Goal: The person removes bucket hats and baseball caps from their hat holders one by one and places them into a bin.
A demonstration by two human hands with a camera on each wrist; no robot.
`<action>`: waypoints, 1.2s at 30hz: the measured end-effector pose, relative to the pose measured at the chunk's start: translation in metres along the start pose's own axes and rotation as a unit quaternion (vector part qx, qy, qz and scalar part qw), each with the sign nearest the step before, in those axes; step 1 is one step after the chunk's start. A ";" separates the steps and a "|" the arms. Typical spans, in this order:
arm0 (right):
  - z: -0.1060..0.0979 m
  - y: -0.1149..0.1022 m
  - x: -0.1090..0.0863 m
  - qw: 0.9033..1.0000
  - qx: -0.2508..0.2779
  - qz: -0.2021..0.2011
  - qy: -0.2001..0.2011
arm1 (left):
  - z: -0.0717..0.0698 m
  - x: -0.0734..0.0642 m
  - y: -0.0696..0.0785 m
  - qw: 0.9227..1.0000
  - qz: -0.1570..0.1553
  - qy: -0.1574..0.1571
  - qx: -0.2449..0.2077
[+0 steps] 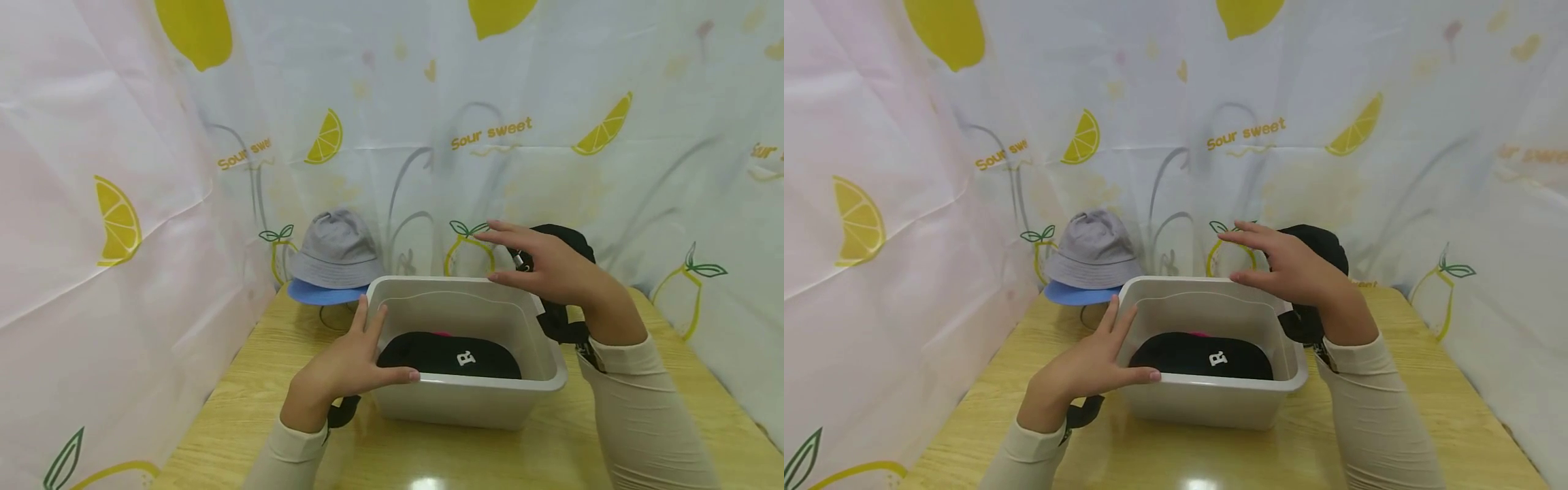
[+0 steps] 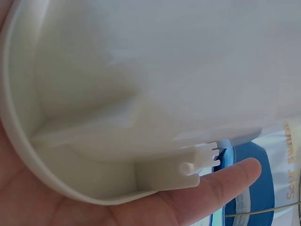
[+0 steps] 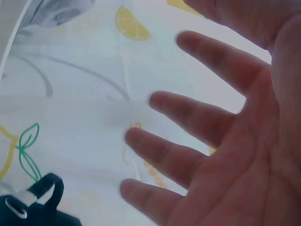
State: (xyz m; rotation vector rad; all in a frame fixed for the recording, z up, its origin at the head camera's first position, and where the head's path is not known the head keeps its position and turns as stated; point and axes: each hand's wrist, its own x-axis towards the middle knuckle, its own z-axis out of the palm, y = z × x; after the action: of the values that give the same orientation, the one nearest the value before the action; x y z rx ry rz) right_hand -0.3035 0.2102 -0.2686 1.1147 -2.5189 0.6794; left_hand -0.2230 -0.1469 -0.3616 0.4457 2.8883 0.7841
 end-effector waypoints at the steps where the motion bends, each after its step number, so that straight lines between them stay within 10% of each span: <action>1: -0.001 0.002 -0.001 1.000 -0.001 0.006 0.011 | 0.000 0.000 0.000 1.000 0.000 0.001 0.001; 18: -0.003 0.042 -0.018 0.978 0.020 0.168 0.118 | 0.002 -0.002 0.000 1.000 -0.008 -0.006 -0.002; 36: 0.007 0.085 -0.033 0.963 0.012 0.241 0.123 | -0.003 -0.005 0.000 1.000 -0.006 -0.011 -0.014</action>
State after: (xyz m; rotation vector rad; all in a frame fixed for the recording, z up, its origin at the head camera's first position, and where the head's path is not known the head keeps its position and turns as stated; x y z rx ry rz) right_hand -0.3466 0.2761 -0.3142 0.3783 -2.5740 0.9070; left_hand -0.2192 -0.1502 -0.3588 0.4310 2.8531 0.8104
